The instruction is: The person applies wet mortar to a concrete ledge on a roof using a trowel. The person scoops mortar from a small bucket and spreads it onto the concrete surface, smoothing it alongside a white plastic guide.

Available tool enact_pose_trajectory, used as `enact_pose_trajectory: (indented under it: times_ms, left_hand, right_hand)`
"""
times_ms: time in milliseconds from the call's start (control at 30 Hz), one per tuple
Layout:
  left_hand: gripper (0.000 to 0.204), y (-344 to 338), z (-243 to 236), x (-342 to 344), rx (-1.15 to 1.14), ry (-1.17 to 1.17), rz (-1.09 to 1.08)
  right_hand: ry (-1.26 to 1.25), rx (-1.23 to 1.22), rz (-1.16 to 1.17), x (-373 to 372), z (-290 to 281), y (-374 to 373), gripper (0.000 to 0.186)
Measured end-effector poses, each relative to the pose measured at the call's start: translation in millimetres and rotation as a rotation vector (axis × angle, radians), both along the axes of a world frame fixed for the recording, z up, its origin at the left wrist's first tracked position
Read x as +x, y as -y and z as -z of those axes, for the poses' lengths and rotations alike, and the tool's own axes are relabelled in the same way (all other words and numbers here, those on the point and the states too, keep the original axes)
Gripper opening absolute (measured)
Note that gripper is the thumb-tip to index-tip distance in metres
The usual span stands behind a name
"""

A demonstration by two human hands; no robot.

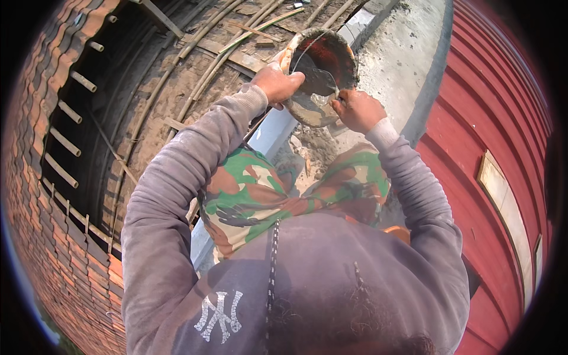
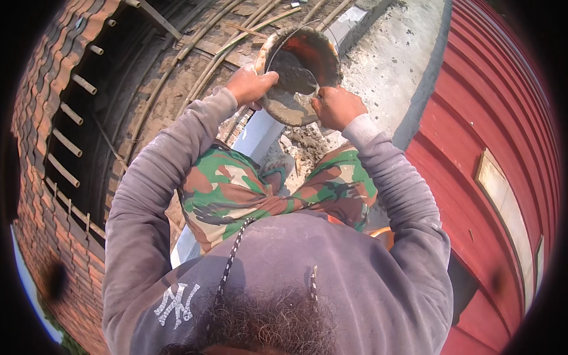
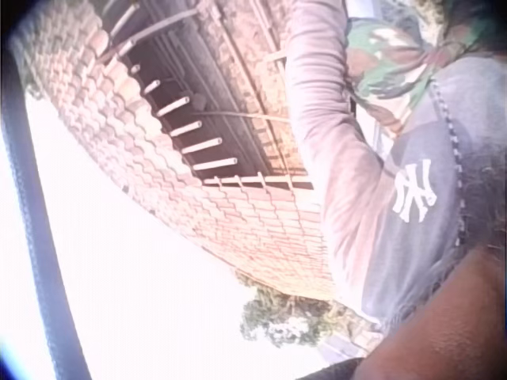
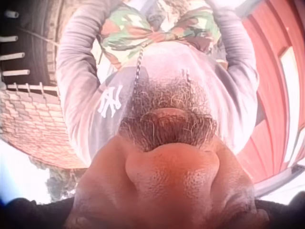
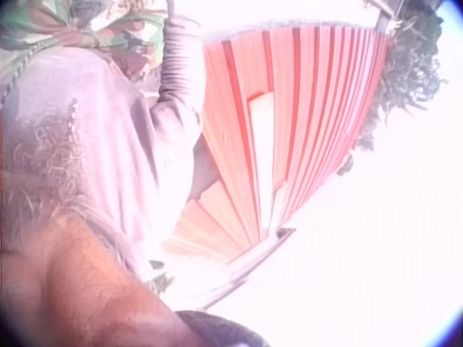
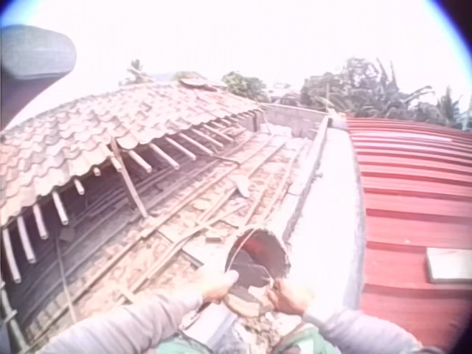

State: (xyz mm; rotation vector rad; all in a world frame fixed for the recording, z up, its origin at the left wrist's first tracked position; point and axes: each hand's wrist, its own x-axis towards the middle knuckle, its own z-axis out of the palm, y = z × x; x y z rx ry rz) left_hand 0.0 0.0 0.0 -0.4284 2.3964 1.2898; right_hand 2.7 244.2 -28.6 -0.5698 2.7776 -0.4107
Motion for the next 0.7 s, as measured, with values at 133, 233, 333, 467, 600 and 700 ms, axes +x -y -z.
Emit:
enact_pose_trajectory:
  times_ms: [133,233,333,467,600,700]
  left_hand:
    - [0.081,0,11,-6,-0.295,-0.127,0.4]
    - [0.089,0,17,4,-0.235,-0.085,0.258]
    - [0.098,-14,3,6,-0.132,-0.044,0.097]
    - [0.087,-29,3,2,-0.073,-0.037,0.056]
    - [0.05,12,62,-17,-0.349,-0.365,0.48]
    - [0.036,5,47,-13,-0.547,-0.383,0.63]
  right_hand:
    - [-0.023,0.254,-0.092,-16,-7,-6,0.04]
    - [-0.058,0.274,-0.059,-16,-19,-6,0.042]
    - [-0.13,0.312,-0.006,-41,-29,-26,0.041]
    - [0.174,0.261,-0.01,-79,3,-37,0.038]
    - [0.768,-0.242,0.231,-65,21,-39,0.04]
    - [0.886,-0.598,0.343,-38,34,-65,0.037]
